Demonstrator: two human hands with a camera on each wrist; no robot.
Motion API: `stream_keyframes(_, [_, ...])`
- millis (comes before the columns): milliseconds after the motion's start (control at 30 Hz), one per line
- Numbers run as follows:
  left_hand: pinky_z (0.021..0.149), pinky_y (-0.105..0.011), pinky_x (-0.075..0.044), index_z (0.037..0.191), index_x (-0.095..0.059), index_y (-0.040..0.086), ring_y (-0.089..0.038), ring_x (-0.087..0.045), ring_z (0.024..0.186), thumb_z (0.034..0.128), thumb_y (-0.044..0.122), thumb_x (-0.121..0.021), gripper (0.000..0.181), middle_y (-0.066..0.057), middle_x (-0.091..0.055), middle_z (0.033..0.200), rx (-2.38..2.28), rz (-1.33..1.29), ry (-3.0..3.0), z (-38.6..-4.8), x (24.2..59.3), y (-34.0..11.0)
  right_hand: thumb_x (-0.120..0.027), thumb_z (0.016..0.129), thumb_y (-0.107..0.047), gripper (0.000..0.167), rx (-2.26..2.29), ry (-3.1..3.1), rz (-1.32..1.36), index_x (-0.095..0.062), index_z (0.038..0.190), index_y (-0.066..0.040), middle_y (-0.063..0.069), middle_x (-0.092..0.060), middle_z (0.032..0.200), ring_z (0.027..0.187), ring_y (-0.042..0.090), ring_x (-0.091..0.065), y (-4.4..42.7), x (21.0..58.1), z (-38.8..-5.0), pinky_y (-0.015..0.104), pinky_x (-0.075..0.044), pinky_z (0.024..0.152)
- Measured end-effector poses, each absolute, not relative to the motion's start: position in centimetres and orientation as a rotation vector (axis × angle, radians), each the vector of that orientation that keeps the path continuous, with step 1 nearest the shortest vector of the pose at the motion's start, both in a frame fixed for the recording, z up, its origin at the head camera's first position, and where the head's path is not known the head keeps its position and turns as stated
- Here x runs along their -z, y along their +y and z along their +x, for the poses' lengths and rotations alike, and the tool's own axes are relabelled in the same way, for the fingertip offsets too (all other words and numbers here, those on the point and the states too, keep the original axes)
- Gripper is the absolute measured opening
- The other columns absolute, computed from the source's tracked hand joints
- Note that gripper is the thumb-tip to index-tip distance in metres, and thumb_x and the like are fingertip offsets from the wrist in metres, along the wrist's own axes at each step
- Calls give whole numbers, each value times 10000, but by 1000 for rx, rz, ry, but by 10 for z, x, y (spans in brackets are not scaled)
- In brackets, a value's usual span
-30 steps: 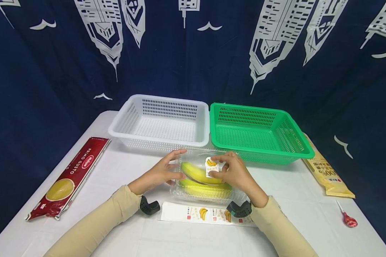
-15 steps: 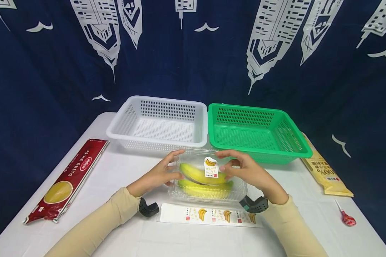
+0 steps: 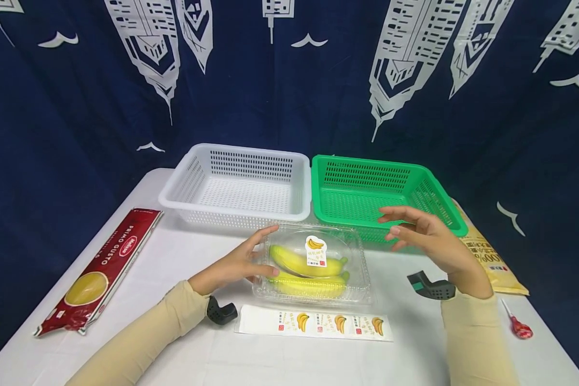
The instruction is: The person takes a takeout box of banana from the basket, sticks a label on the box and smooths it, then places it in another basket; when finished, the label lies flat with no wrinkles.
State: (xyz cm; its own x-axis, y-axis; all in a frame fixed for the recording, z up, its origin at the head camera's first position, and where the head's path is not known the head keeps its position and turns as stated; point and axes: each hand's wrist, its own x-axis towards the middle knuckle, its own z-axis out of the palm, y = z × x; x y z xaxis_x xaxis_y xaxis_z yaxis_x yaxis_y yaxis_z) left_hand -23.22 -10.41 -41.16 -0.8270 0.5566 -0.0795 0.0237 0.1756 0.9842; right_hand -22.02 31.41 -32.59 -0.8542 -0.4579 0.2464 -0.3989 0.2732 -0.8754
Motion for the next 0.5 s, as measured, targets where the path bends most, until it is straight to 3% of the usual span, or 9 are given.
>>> stream_keyframes(267, [660,-340,-563,1728,-225,241,-623,-173,1564,917,97,-817,1015,-257,-10,1777,-1690,533,2048,-232,412,-104,-435,1096,117,489,2019,2238,-806,-653,1450,-141,11,-683,1341,1016,162,-719,364,338,-230,282,-631,826])
stream_keyframes(500, [722,-374,-595,1720,-259,284,-566,-217,1569,907,115,-831,1008,-113,-66,1800,-1680,514,2051,-234,413,-104,-501,1100,85,390,2541,2063,-538,-701,1396,-72,34,-744,1257,954,149,-743,393,351,-229,255,-630,774])
